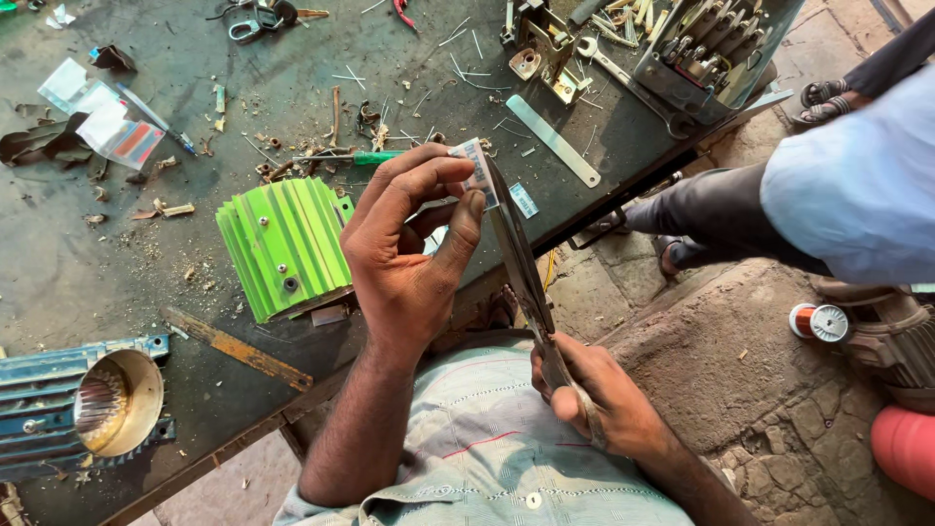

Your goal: The person cuts small rectangular paper pieces using shears and inserts them into the slots of a green motor housing. The person repeatedly picks up paper pieces, cuts them, and places them into the motor housing slots.

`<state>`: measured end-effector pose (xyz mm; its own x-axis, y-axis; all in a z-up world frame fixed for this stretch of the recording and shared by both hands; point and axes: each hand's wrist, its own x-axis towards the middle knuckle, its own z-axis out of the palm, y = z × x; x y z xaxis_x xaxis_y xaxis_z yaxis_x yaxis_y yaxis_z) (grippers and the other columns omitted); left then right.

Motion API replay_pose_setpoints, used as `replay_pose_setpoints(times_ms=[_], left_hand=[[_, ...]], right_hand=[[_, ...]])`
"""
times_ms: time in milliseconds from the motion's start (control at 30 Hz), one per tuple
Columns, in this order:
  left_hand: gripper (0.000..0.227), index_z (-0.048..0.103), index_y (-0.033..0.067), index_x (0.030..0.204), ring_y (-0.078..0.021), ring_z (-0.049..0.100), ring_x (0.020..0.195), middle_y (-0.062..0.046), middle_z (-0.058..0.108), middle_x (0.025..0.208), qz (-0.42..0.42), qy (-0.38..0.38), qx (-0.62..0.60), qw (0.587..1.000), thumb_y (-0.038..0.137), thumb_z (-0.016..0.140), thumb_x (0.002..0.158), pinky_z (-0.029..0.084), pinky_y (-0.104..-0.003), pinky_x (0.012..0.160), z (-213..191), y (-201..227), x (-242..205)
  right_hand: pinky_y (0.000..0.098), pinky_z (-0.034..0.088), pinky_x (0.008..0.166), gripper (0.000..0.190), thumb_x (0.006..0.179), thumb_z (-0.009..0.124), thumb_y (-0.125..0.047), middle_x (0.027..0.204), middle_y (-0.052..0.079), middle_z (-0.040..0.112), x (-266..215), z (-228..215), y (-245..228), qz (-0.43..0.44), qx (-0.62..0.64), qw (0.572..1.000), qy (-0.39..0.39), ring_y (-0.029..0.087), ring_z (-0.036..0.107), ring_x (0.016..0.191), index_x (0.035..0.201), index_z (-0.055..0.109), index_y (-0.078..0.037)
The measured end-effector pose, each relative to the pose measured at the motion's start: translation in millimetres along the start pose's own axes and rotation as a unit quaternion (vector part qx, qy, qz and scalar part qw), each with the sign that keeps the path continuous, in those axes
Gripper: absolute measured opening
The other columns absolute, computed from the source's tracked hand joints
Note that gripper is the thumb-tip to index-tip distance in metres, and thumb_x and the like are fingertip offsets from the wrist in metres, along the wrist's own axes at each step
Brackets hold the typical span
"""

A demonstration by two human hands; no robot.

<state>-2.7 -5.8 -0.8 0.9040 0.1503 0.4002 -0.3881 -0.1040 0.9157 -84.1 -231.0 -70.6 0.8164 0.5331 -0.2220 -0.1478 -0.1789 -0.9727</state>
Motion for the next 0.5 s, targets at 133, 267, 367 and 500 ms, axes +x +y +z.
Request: replay_pose_setpoints(times_ms=[133,267,367,500], left_hand=[[0.024,0.068,-0.0015,0.125,-0.0111,0.069,0.112,-0.009,0.063,0.134,-0.001,-0.004,0.002,1.0,-0.002,0.075,0.102,0.067,-0.028,0.1,0.8,1.4,-0.1],[0.024,0.068,-0.0017,0.126,-0.0102,0.069,0.109,-0.009,0.062,0.135,0.001,-0.007,-0.007,1.0,-0.004,0.074,0.102,0.066,-0.027,0.099,1.2,1.4,-1.1],[0.025,0.068,-0.0016,0.126,-0.0102,0.069,0.11,-0.009,0.062,0.134,0.001,-0.009,-0.005,1.0,-0.004,0.074,0.102,0.066,-0.027,0.1,1.8,0.5,-3.3],[0.025,0.068,-0.0013,0.125,-0.0116,0.069,0.114,-0.009,0.062,0.134,0.003,-0.009,0.003,1.0,-0.005,0.074,0.101,0.067,-0.028,0.1,3.3,-0.6,-3.1]], right_hand=[[0.0272,0.042,0.053,0.091,0.073,0.048,-0.094,0.071,-0.002,0.051,-1.2,-1.6,-0.5,-0.007,-0.015,1.0,0.007,0.009,0.05,0.061,0.093,0.058,-0.005],[0.0276,0.045,0.056,0.086,0.079,0.051,-0.09,0.074,-0.001,0.053,-2.5,-3.8,2.5,-0.025,-0.006,1.0,-0.001,0.01,0.052,0.064,0.096,0.058,-0.006],[0.03,0.047,0.056,0.071,0.085,0.061,-0.075,0.074,0.001,0.056,-3.0,-3.9,7.8,-0.017,-0.044,0.999,0.003,0.013,0.056,0.063,0.097,0.06,-0.004],[0.0325,0.052,0.06,0.053,0.096,0.065,-0.057,0.079,0.003,0.061,-2.1,-3.9,16.0,-0.028,-0.079,0.996,0.006,0.016,0.062,0.067,0.099,0.062,-0.004]])
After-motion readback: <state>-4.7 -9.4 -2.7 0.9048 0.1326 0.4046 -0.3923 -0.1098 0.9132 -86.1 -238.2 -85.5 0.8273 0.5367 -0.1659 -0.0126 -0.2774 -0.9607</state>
